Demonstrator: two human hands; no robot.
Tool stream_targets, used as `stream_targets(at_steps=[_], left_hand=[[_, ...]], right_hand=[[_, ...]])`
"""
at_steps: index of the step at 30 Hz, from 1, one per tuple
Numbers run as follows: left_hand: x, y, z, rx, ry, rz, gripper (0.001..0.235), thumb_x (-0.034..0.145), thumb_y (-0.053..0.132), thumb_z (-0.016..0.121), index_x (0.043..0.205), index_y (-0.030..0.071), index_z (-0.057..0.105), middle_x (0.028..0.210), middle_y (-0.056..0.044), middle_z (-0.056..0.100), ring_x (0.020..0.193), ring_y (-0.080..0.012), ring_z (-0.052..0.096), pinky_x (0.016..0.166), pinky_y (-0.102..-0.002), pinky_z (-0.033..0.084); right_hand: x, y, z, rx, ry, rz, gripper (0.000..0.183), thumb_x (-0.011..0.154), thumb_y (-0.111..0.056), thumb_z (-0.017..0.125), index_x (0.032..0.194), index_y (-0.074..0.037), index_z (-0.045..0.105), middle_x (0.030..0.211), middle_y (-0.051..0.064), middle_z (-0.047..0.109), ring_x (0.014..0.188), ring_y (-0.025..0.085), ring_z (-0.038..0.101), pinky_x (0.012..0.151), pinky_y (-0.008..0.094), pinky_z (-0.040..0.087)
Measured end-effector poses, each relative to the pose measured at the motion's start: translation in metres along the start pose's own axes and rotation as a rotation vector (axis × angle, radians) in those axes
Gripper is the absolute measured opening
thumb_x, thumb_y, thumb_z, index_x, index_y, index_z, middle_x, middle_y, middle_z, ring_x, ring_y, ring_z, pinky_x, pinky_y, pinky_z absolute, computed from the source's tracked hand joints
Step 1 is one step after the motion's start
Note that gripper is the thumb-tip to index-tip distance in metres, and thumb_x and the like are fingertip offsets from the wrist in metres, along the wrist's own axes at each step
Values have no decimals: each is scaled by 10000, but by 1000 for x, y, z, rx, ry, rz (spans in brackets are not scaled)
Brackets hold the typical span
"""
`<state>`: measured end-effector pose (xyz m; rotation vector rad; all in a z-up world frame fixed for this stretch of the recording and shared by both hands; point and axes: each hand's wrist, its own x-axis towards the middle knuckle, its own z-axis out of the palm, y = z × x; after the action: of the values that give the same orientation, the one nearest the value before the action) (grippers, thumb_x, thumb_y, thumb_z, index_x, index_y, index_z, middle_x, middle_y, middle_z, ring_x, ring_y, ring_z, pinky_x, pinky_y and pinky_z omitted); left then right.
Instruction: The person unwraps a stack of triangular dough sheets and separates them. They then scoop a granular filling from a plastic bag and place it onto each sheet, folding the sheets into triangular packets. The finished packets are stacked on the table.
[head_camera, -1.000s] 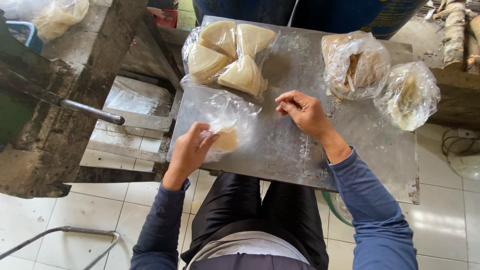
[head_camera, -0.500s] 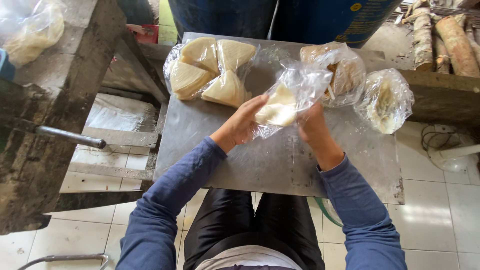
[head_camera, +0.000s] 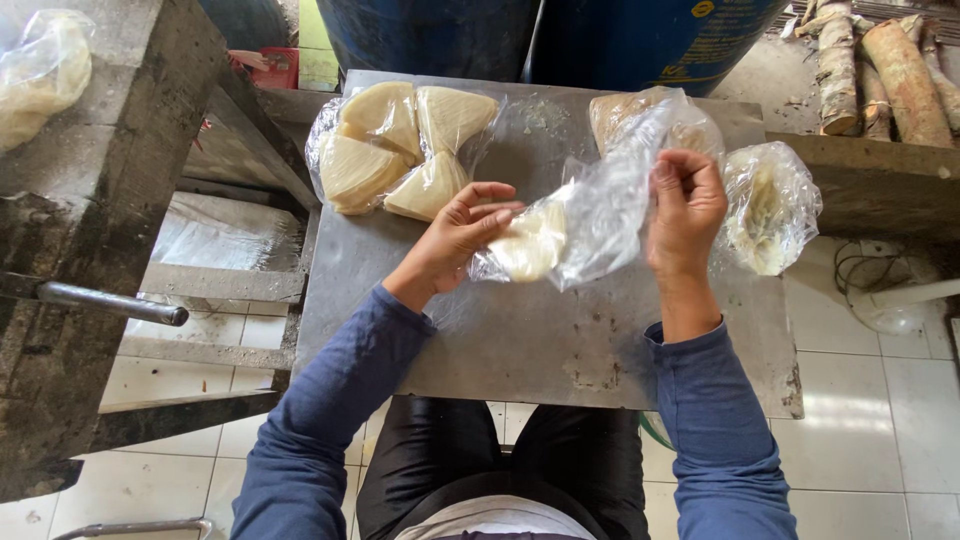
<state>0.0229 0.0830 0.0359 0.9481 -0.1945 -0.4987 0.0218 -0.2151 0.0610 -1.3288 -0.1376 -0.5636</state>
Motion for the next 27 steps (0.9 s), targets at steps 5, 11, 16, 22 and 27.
stream_targets(at_steps=[5,11,16,22,27], left_hand=[[2,-18,-9,11,-40,52,195,1077,82,683,1263,36,649,1247,-59,687,1196,-121,666,975,-264,585],[6,-21,-15,-501,70,-120,611,1054,488,498,1472,43,466,1350,-243,620,1124,-327,710,821,-369,627],[5,-30,-9,-440,71,-186,615,991,545,431,1458,145,409,1365,-187,573,1096,-312,711,867,-412,647],[11,-58,-12,-489,-53,-45,219,1129,292,607,1177,82,568,1329,-182,532,1181,-294,642,921,-375,615],[3,-45,8,-75,20,352,407,958,4,780,1239,88,497,1546,-153,467,1277,-233,594,984,-351,596]], right_hand=[[0,-11,2,-66,29,-6,53,1084,-35,687,1125,-48,656,996,-13,665,814,45,603,745,203,553],[0,-28,11,226,-26,124,113,1035,-27,698,1139,-63,672,955,24,702,685,33,563,585,185,508],[-3,-50,-4,284,-167,103,122,1044,-6,724,1155,-58,717,996,53,719,808,69,662,615,181,525],[-11,-57,-42,430,-360,140,9,1023,-50,758,1026,-56,752,887,41,736,676,39,669,561,186,494],[-11,-62,-58,260,-411,15,36,986,-67,775,974,-65,742,873,53,724,760,102,668,701,240,548]])
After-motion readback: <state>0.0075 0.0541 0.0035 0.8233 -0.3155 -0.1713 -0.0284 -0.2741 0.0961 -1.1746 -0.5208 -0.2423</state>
